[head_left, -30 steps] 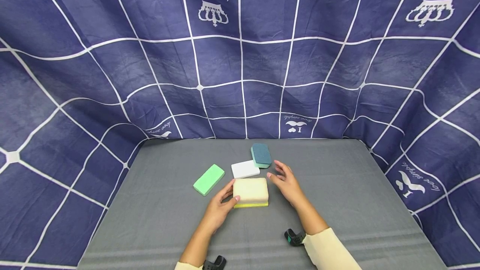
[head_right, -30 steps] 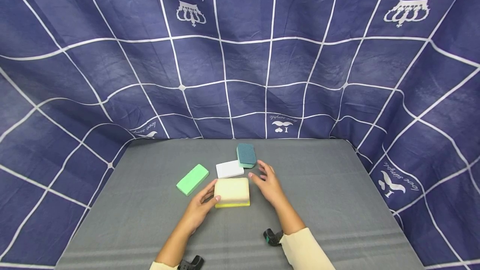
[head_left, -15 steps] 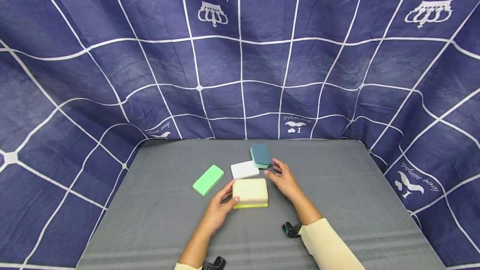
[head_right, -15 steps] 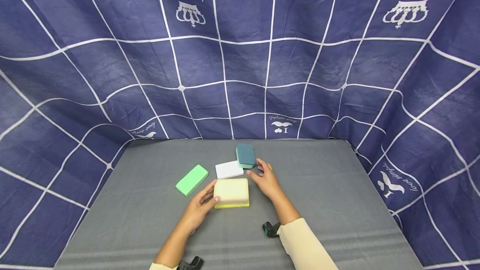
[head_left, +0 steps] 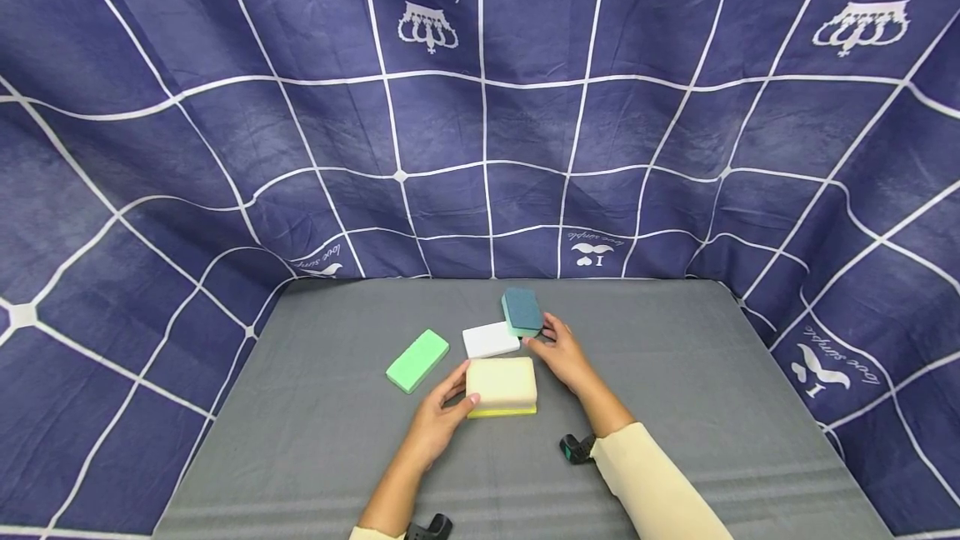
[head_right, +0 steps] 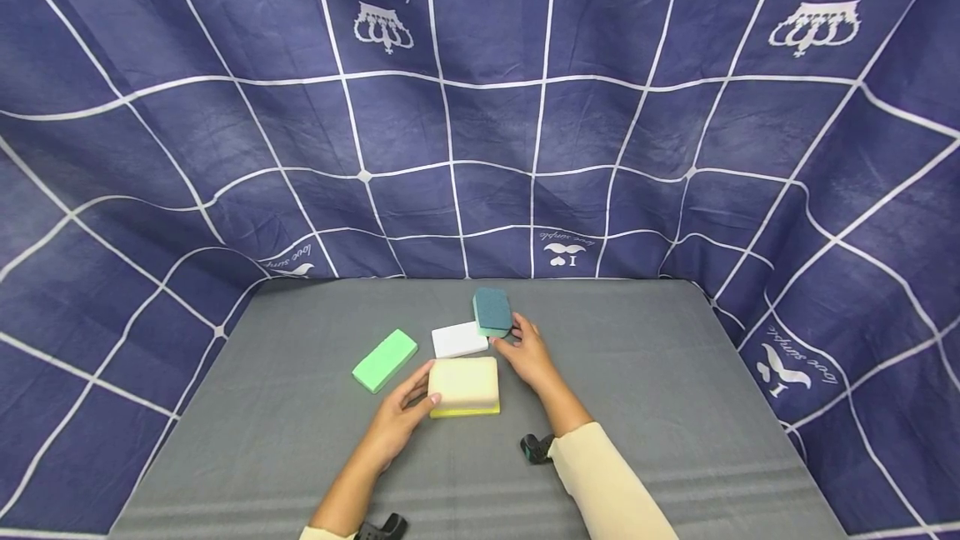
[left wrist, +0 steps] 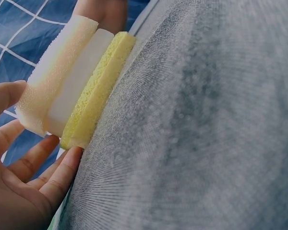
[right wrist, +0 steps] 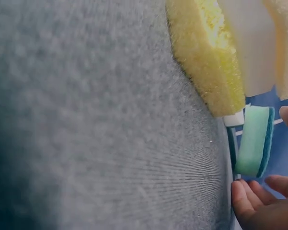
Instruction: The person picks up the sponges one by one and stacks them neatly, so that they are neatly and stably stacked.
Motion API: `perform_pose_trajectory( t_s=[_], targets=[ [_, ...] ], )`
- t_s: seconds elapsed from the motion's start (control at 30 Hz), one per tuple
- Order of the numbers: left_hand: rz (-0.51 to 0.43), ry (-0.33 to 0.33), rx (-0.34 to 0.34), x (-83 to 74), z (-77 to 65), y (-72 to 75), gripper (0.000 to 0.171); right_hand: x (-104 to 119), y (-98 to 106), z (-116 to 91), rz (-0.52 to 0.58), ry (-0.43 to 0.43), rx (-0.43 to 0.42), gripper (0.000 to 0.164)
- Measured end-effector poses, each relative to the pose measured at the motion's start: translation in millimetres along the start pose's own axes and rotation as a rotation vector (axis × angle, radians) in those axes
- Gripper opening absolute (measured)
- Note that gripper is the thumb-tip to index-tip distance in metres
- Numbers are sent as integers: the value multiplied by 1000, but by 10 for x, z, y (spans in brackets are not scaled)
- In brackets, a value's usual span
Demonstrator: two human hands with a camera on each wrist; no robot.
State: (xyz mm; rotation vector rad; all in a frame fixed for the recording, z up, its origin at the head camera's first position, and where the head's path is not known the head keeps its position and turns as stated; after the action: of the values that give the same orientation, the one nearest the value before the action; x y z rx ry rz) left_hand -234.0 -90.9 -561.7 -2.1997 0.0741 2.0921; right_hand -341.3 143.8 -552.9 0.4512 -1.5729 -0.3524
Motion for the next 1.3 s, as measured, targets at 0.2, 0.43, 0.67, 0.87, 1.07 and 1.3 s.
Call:
perform_pose_trajectory(
  t_s=[0.2, 0.43, 0.67, 0.87, 1.07, 1.3],
  targets=[
    [4, -13, -4, -15, -6, 3, 64, -22, -38, 64, -38, -21, 9, 82],
    [14, -10, -6, -12, 4, 1, 63, -19, -37, 163, -116, -43, -5, 83],
    [12, -2, -7, -2, 3, -2, 64, 25, -34, 223, -204, -36, -37, 88],
    [-11, -6, -2, 8, 7, 4, 64, 58, -54, 265, -237, -34, -59, 90],
    [-15, -6, 2, 29, 14, 4, 64, 66, -48, 275, -260, -48, -79, 90],
    [-21, -9, 2, 37, 20, 8, 63, 58, -50, 267, -247, -62, -71, 90]
  ],
)
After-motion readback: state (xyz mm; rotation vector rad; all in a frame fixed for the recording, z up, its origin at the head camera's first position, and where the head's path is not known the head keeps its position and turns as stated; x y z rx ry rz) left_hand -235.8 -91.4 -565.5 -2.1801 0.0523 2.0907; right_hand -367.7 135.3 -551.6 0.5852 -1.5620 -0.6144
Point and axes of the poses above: each hand's wrist, its own z-axis towards the middle knuckle, its own y-axis out of the back of the hand, x = y × z, the point moved 9 cm from there along z, towards the middle knuckle, and after that the axes turned 9 degrees about -z, right-handed, at the moved point
